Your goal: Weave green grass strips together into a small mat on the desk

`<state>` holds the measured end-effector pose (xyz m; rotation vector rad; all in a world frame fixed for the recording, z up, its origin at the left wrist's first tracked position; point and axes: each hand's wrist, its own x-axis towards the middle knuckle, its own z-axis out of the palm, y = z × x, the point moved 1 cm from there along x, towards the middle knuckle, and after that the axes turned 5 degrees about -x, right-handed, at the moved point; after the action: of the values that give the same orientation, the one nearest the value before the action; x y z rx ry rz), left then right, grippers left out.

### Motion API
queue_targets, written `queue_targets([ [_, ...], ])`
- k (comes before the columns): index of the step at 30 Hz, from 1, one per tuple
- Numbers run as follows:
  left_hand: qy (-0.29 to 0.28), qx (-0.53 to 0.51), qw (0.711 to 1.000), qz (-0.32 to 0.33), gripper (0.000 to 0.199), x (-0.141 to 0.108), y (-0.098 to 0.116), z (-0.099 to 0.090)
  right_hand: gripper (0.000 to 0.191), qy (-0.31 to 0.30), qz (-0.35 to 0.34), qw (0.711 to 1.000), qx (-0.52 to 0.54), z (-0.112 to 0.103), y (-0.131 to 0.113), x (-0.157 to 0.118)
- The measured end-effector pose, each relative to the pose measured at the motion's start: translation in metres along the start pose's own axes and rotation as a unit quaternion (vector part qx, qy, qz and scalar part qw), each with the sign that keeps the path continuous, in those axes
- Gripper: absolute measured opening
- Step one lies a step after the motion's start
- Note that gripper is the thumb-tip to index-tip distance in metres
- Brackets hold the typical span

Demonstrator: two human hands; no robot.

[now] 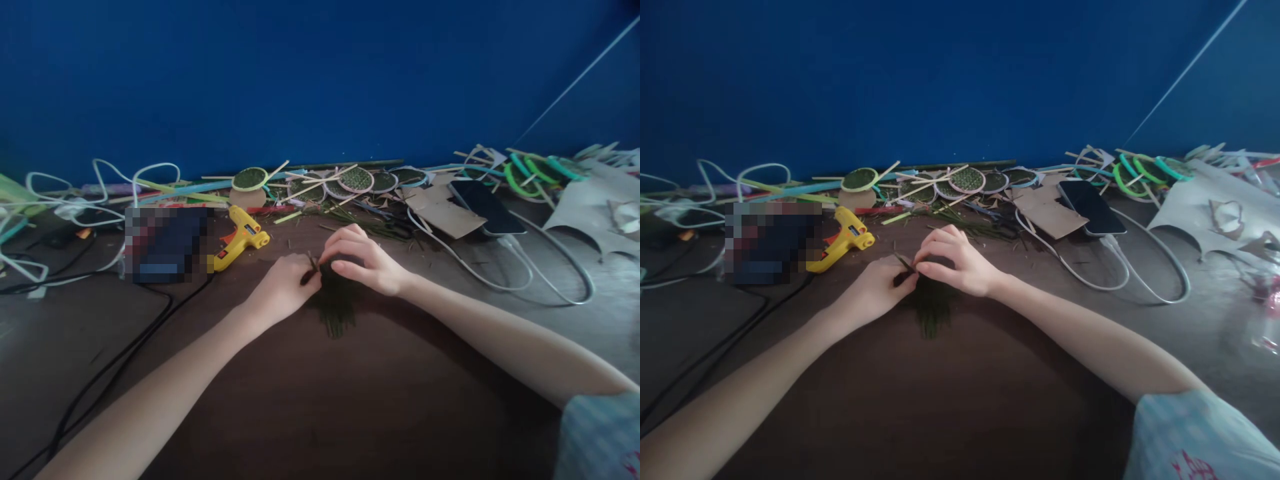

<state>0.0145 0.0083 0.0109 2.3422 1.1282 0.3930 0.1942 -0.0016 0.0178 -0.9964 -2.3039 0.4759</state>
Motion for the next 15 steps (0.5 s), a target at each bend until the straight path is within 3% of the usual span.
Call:
queue_targets([
  [4,-0.011,-0.032,0.999,-0.019,0.02,0.0,0.002,-0.006,0.012,0.022,0.041,0.996,-0.081,0.008,0.007,0.0],
  [11,-0.047,-0.045,0.997,-0.027,0.025,0.001,0.003,-0.014,0.03,-0.036,0.033,0.99,-0.13,0.018,0.011,-0.002],
  [15,-0.061,-0.071,0.995,-0.029,0.03,0.0,0.001,-0.017,0.03,-0.044,0.029,0.989,-0.135,0.018,0.013,-0.002],
])
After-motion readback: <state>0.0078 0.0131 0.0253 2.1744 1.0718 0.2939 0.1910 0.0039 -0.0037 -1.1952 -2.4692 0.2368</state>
